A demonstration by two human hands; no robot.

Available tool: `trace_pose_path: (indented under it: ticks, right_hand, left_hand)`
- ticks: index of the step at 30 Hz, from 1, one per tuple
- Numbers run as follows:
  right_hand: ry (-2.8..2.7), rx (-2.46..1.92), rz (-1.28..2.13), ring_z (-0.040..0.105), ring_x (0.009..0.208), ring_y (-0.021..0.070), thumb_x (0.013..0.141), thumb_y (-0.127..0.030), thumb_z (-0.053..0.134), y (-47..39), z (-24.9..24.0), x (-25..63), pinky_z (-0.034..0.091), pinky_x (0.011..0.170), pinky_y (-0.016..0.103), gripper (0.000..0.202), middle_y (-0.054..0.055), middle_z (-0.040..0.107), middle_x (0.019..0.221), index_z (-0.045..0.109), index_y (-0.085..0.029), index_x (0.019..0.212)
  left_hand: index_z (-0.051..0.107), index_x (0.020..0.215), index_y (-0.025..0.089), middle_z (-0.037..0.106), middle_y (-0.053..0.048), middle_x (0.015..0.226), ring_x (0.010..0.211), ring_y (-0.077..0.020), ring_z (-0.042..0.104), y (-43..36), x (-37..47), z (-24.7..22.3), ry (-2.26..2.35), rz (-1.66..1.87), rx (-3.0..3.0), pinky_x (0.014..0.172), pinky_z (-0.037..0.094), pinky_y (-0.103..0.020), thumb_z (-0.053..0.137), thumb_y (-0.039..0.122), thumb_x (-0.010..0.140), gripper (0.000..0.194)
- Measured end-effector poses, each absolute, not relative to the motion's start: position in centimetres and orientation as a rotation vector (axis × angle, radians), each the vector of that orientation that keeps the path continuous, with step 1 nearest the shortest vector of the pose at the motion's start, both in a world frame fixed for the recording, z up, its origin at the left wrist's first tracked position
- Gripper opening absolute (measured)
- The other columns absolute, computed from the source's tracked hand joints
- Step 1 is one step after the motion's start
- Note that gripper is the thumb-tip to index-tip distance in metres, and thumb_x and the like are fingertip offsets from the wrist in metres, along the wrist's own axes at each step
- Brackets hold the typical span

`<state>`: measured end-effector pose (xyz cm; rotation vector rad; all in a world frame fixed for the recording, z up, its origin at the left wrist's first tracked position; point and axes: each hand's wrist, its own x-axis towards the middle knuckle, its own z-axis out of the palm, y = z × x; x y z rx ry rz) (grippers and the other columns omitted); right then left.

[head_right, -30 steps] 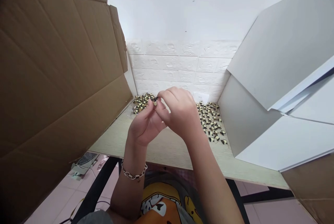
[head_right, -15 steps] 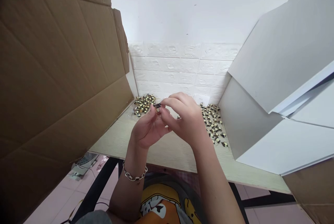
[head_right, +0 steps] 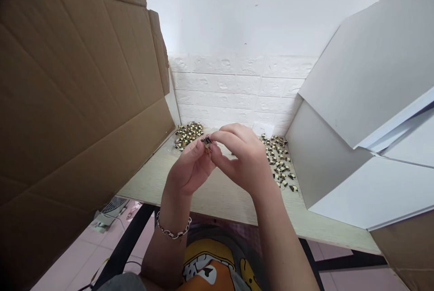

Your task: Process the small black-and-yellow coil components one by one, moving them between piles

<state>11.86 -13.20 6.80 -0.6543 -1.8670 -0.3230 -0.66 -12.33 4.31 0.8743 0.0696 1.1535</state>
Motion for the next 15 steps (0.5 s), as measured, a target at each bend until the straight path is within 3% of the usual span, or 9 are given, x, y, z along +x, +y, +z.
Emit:
trace_pose_path:
  ticks: [15]
  right_hand:
    - [-1.893,-0.673,-0.335,0.056,0.075,0.0136,0.072,-0.012,0.051,-12.88,6.35,11.66,0.045,0.066,0.029,0.015,0.002,0.061,0.078,0.055,-0.02,0.084]
  left_hand:
    - [0.061,0.085,0.014,0.055,-0.001,0.076,0.07,-0.0074,0.048,-11.95,-0.54,4.16,0.123,1.21,0.922,0.068,0.036,-0.02,0.055,0.025,0.075,0.016]
